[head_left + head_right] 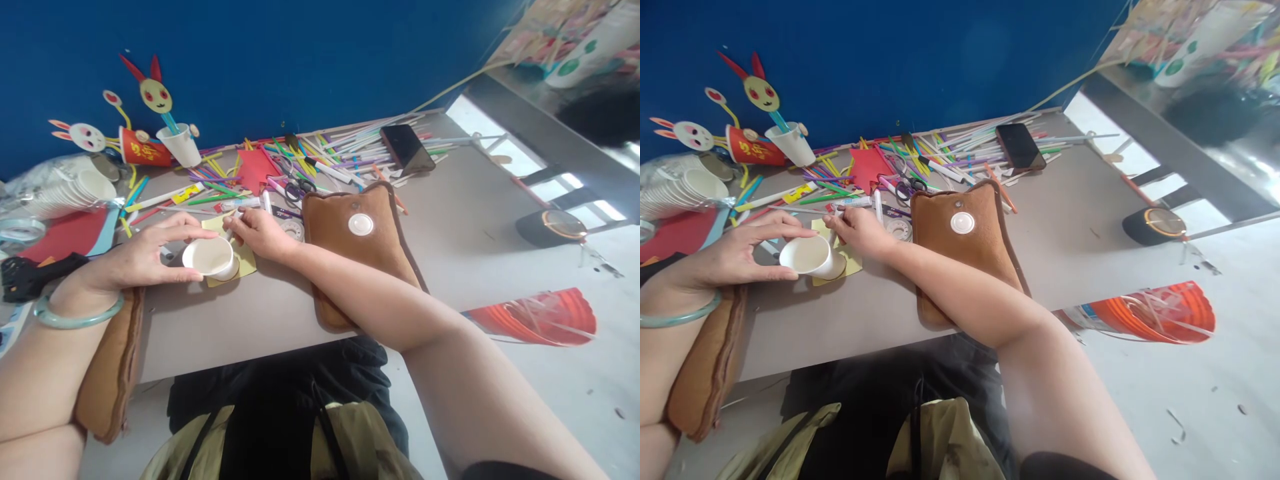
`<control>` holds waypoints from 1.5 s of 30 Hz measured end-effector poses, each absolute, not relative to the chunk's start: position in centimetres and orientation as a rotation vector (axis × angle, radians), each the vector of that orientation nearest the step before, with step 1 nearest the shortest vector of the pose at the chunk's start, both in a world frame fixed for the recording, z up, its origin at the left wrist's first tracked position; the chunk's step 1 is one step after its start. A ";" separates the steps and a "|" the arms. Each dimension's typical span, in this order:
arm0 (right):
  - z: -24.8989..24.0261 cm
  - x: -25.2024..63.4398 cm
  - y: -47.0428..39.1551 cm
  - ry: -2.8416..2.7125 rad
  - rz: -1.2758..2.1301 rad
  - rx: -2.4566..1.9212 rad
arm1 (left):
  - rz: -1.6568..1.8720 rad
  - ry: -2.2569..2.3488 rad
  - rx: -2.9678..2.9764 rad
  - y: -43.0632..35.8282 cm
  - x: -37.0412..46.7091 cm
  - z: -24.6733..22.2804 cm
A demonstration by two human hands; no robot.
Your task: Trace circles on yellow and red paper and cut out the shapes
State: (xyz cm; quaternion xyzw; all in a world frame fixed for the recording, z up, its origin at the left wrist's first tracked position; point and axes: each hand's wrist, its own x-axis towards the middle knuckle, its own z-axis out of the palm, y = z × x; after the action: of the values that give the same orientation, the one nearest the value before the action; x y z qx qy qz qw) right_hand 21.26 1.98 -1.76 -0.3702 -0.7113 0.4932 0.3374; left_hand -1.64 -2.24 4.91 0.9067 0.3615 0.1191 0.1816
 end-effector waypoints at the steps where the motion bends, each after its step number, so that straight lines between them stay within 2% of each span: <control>1: -1.7 21.3 1.9 -1.865 1.272 -0.971 | 0.333 1.015 2.569 -2.2 -1.7 4.9; 9: -1.2 21.6 1.7 -1.688 0.966 -1.207 | 0.296 1.060 2.523 -2.2 -1.9 4.8; 14: -1.7 21.8 1.4 -1.591 0.962 -1.043 | 0.298 1.112 2.444 -2.5 -1.4 5.0; 18: -1.8 22.2 1.0 -1.808 0.993 -0.982 | 0.281 1.096 2.415 -2.5 -1.2 5.1; 26: -1.4 22.4 0.3 -2.402 0.541 -1.155 | 0.405 1.065 2.391 -2.3 -0.9 4.7; 32: -1.7 22.4 0.4 -2.444 0.442 -1.218 | 0.683 1.044 2.200 -1.8 -1.9 4.6; 38: -2.0 22.6 0.5 -2.430 0.474 -1.186 | 1.091 1.249 1.856 -0.9 -2.7 4.0; 45: -2.2 22.6 0.4 -2.445 0.450 -1.178 | 1.237 1.474 1.922 -0.1 -2.7 2.8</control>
State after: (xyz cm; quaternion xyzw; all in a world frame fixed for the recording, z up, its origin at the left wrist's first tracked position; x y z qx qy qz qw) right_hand 22.62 0.38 -2.23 -0.4199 -0.8720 0.1604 0.1939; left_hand -2.73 -0.14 2.84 0.6911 0.5300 0.4447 0.2092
